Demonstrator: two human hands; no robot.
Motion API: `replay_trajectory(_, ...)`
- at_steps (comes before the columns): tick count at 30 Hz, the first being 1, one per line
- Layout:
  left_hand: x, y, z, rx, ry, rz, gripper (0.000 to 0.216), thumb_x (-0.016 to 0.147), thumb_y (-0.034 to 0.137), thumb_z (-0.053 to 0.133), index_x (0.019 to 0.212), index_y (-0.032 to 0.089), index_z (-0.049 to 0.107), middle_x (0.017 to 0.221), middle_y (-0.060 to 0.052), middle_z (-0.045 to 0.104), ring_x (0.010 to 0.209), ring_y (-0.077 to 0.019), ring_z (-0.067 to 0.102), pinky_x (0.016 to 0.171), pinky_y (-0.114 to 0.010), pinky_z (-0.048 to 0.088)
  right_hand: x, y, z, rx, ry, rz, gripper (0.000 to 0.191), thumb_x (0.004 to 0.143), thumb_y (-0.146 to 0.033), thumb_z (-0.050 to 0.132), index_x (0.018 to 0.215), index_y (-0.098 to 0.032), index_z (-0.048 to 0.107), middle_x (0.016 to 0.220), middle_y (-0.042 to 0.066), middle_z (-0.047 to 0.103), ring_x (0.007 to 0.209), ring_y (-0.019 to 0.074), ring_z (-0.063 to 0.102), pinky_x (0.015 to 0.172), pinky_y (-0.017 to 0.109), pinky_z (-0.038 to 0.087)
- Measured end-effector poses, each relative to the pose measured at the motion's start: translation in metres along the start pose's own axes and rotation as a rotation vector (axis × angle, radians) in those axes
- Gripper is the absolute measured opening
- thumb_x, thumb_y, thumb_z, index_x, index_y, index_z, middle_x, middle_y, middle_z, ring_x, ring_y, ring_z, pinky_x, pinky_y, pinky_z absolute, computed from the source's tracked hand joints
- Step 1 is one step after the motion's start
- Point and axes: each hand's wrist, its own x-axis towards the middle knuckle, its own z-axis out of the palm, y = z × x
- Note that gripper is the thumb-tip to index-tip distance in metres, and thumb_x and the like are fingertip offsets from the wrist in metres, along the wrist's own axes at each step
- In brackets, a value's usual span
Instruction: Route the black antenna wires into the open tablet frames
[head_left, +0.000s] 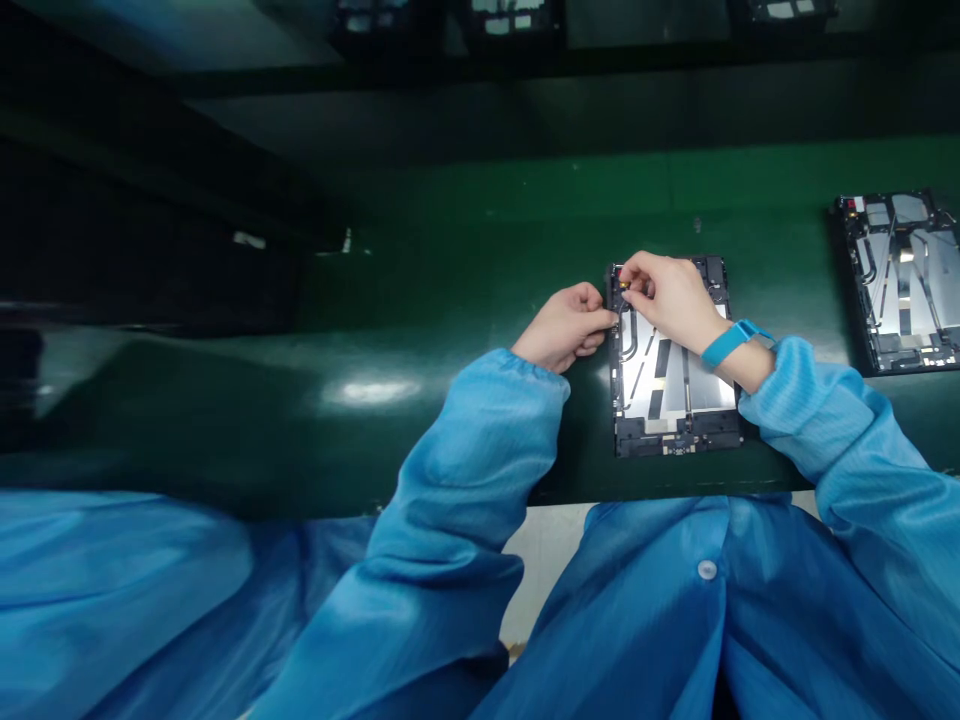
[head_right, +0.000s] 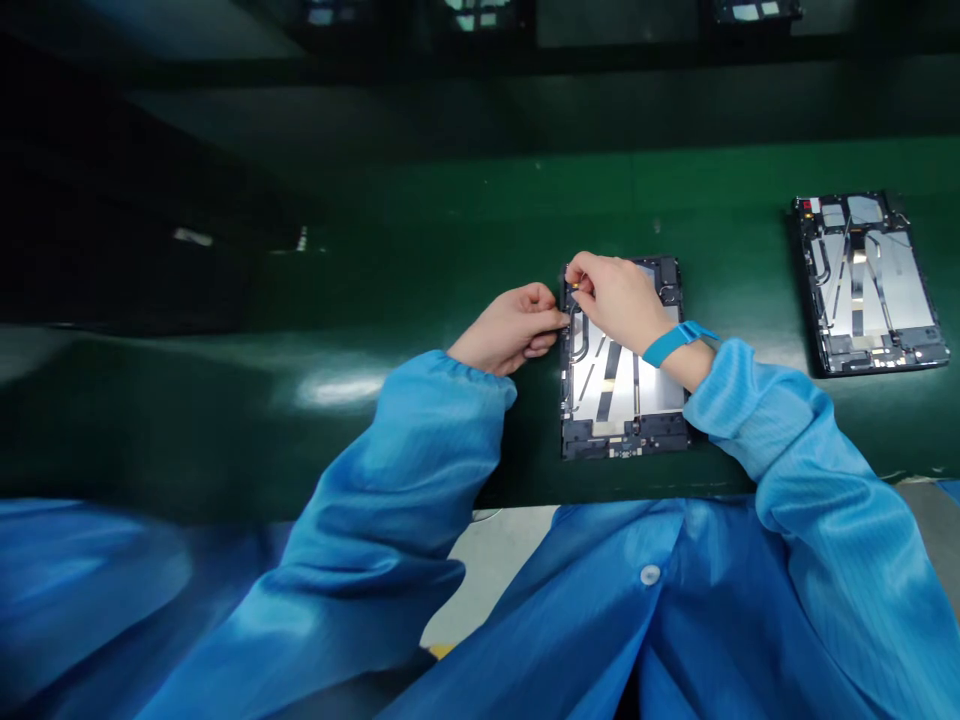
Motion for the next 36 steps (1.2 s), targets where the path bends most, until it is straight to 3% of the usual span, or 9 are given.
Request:
replay_trajectory(11,0.003,-0.004,0.007,-0.032,0.064,0.044,0.039,0.074,0.009,0.072,0.078,0.026,0.037,0.043,0.015,0.039,0.032,-0.0053,0.037,0.034,-0.014,0.021,-0.001,0.001,-0.001,-0.032,0.001,0.045,0.021,0.085,-0.005,0.064,0.100,-0.018,0.072,0.083,0.000,0.073,0.077,0.0171,0.065,0.078,0.029,0.043)
replay_trajectory(20,0.006,0.000,0.011,0.081,0.086,0.003,0.041,0.083,0.023,0.081,0.078,0.026,0.041,0.039,0.012,0.041,0.029,-0.0073,0.035,0.033,-0.017,0.020,-0.001,0.009,0.000,-0.102,0.006,-0.003,0.022,0.087,-0.006,0.061,0.103,-0.018,0.071,0.089,0.004,0.073,0.085,0.0207,0.065,0.083,0.033,0.046)
replay_trajectory(25,0.009,0.004,0.026,0.057,0.143,-0.010,0.038,0.082,0.022,0.077,0.079,0.026,0.040,0.041,0.012,0.038,0.029,-0.0085,0.033,0.035,-0.020,0.015,-0.007,0.009,-0.004,-0.220,0.194,-0.157,0.024,0.090,-0.010,0.055,0.106,-0.019,0.070,0.116,0.013,0.072,0.112,0.0302,0.061,0.103,0.046,0.046)
replay_trajectory(30,0.000,0.009,0.025,0.299,0.153,0.023,0.023,0.095,0.028,0.061,0.081,0.025,0.043,0.050,0.009,0.042,0.038,-0.0108,0.038,0.040,-0.022,0.026,-0.038,0.015,-0.027,-0.247,0.354,-0.112,0.029,0.089,-0.020,0.059,0.117,-0.022,0.068,0.128,0.014,0.067,0.128,0.0331,0.058,0.115,0.054,0.044)
replay_trajectory(32,-0.011,0.001,0.016,0.402,0.178,0.083,0.016,0.097,0.031,0.057,0.085,0.023,0.052,0.063,0.004,0.054,0.051,-0.0130,0.051,0.051,-0.024,0.043,-0.063,0.023,-0.037,-0.207,0.378,-0.014,0.038,0.087,-0.027,0.063,0.124,-0.021,0.065,0.136,0.016,0.065,0.136,0.0347,0.056,0.117,0.056,0.046)
replay_trajectory(34,-0.023,-0.013,0.008,0.549,0.226,0.217,0.017,0.095,0.034,0.059,0.095,0.019,0.066,0.085,-0.005,0.067,0.079,-0.0193,0.067,0.079,-0.032,0.058,-0.093,0.031,-0.044,-0.089,0.364,0.157,0.051,0.086,-0.036,0.066,0.134,-0.021,0.061,0.144,0.018,0.063,0.137,0.0358,0.058,0.111,0.056,0.052)
replay_trajectory(36,-0.033,-0.032,0.005,0.688,0.227,0.362,0.035,0.092,0.039,0.061,0.113,0.015,0.075,0.114,-0.014,0.072,0.113,-0.0287,0.068,0.108,-0.045,0.054,-0.120,0.033,-0.045,0.086,0.279,0.326,0.059,0.087,-0.044,0.068,0.140,-0.021,0.058,0.145,0.019,0.065,0.130,0.0349,0.064,0.105,0.054,0.058)
